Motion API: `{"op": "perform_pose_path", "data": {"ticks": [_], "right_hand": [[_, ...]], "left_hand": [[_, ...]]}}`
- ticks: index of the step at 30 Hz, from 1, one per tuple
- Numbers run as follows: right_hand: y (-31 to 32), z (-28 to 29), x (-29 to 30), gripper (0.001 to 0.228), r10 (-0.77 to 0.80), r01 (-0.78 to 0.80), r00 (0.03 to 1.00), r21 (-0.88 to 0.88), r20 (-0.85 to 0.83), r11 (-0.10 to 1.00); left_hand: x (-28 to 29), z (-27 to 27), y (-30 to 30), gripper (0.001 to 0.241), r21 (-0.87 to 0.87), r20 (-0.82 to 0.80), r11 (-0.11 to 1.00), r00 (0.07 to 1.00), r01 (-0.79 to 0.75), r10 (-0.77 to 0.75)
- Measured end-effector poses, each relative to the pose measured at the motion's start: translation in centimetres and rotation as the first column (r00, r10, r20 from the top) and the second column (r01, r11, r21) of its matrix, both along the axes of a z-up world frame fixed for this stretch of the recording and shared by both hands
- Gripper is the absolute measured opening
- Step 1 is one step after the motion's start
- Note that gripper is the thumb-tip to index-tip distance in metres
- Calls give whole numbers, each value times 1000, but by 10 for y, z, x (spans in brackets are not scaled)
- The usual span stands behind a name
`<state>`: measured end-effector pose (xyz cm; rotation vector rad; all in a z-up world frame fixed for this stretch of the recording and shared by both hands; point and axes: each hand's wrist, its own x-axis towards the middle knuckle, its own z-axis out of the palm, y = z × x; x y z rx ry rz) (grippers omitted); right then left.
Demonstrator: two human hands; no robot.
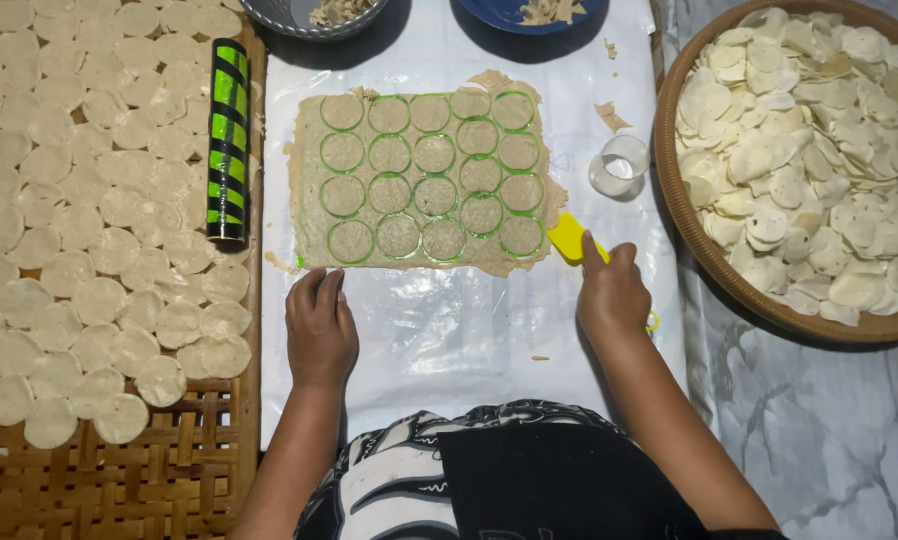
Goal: Cut out circular dough discs from a flat sheet using a cutter and arrange them on a tray.
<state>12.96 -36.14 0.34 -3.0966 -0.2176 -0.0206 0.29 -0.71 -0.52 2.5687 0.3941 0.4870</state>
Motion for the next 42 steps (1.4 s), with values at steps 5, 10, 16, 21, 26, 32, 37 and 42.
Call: {"op": "perform_pose_path", "data": {"ticks": [5,10,16,21,26,32,37,42], "right_hand": [[-4,-20,31,51,-92,164,970,325,-227,932],[-24,-47,65,50,-7,97,977,419,-211,903],[-17,5,53,50,130,-160,987,559,94,813],[0,39,25,42,-40,49,991,70,-128,996],[0,-4,52,42,-40,107,977,318,-208,942],[-20,-33,104,39,119,-47,988,532,-103,846],[9,24,134,42,-35,406,873,685,-487,605],[-2,9,179,41,128,-155,988,440,92,884]], "left_hand": [[-2,-6,3,34,10,7,1000,1000,1,-1],[-1,-6,1,34,11,1,1000,1000,-4,4],[-1,-3,1,33,6,8,1000,1000,-3,3],[0,2,0,34,-13,7,1000,1000,1,-1],[0,0,-1,33,-7,13,1000,1000,-3,3],[0,-1,0,33,-2,15,1000,1000,-3,3],[0,2,0,33,-18,4,1000,1000,-3,3],[0,0,0,34,-23,9,1000,1000,-6,6]]}}
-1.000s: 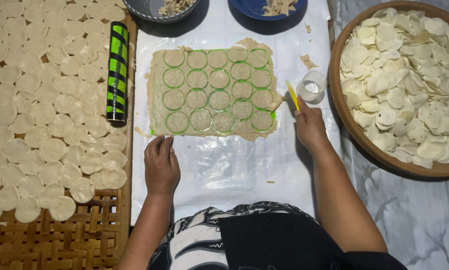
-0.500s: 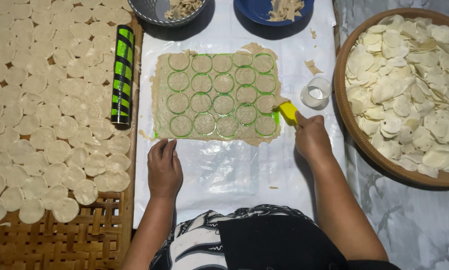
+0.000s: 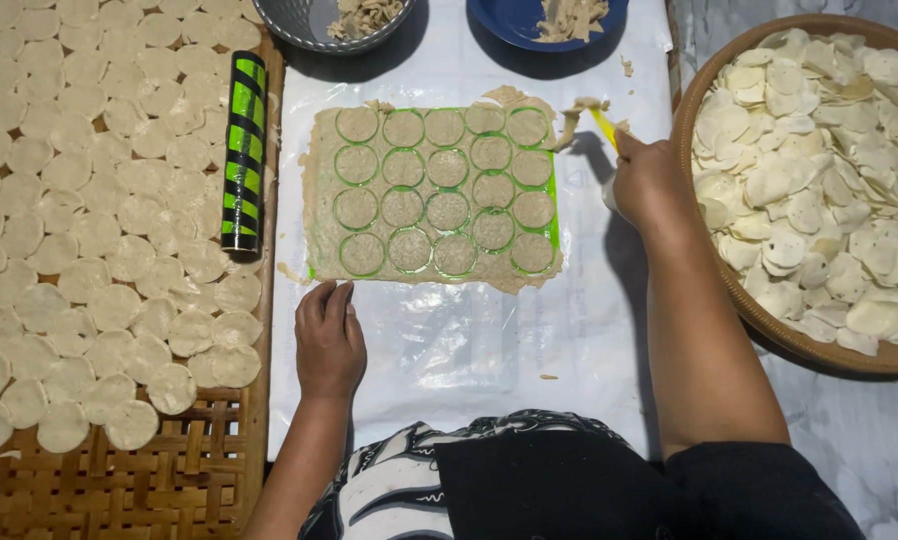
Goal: Cut out circular dough discs from a flat sheet using a cutter and arrange them on a tray.
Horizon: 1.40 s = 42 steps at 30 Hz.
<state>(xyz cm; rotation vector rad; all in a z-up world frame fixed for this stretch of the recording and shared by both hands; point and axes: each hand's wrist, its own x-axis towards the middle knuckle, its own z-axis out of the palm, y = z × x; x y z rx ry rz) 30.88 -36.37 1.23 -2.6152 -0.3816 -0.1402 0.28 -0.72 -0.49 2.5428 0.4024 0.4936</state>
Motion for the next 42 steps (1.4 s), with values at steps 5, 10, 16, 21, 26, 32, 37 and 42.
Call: {"op": "perform_pose_path", "data": {"ticks": [5,10,16,21,26,32,37,42], "right_hand": [[42,44,-8,36,-157,-12,962,-611,-223,792],[44,4,13,39,-165,-22,951,-590,-261,807],[62,15,33,33,-138,8,960,-463,-246,886],[64,10,62,37,-189,139,962,-245,-195,960],[73,14,80,34,-140,49,981,-517,-138,855],[87,21,88,29,-107,6,990,-734,-91,679],[90,20,90,40,-16,-62,994,-681,-107,730],[88,8,95,24,187,-106,979,-575,84,811]], "left_hand": [[0,0,0,33,1,0,1000,1000,-2,2],[0,1,0,32,10,-4,1000,1000,-2,2],[1,1,0,32,4,-5,1000,1000,-13,13],[2,3,0,32,2,-5,1000,1000,-18,18],[3,7,-1,32,-2,7,1000,1000,-20,20],[4,9,-2,32,-5,-3,1000,1000,-24,23],[4,8,-2,32,-8,-11,1000,1000,-25,25],[4,10,-2,32,-7,-25,1000,999,-27,27]]}}
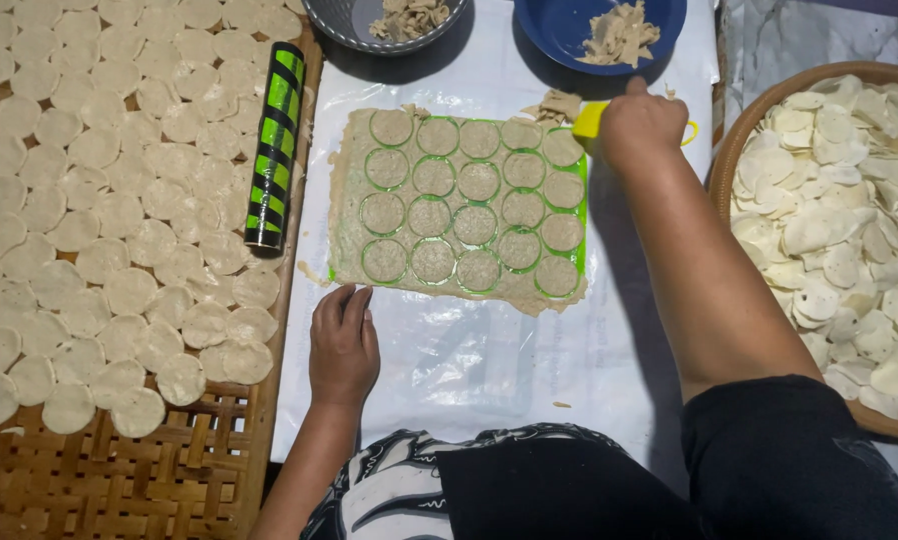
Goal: Cut out circular dough discs from a flat sheet using a cutter and arrange them on a tray.
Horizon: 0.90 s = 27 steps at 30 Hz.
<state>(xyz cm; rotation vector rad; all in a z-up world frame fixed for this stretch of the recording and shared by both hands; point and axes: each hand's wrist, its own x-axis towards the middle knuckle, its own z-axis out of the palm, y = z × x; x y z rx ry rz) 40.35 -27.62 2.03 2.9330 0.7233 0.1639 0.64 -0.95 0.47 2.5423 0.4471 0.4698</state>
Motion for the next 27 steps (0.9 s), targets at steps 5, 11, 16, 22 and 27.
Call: {"op": "perform_pose_path", "data": {"ticks": [5,11,16,22,27], "right_hand": [[-19,29,-34,24,-111,109,994,-168,-5,980],[-48,66,-158,26,-197,235,958,174,-210,956],[-79,18,-226,21,-299,407,898,349,-323,844],[-94,-10,-272,20,-358,602,764,396,-536,693],[-106,-7,-306,20,-339,632,719,368,-606,682]], "left_hand": [[1,-2,1,31,-4,17,1000,1000,11,-11],[-3,-7,3,32,-1,41,999,998,39,-39],[-2,-7,5,33,-20,40,998,997,62,-61],[-6,-10,7,32,-18,45,996,995,87,-87],[-7,-14,7,31,-16,52,996,994,93,-92]]}}
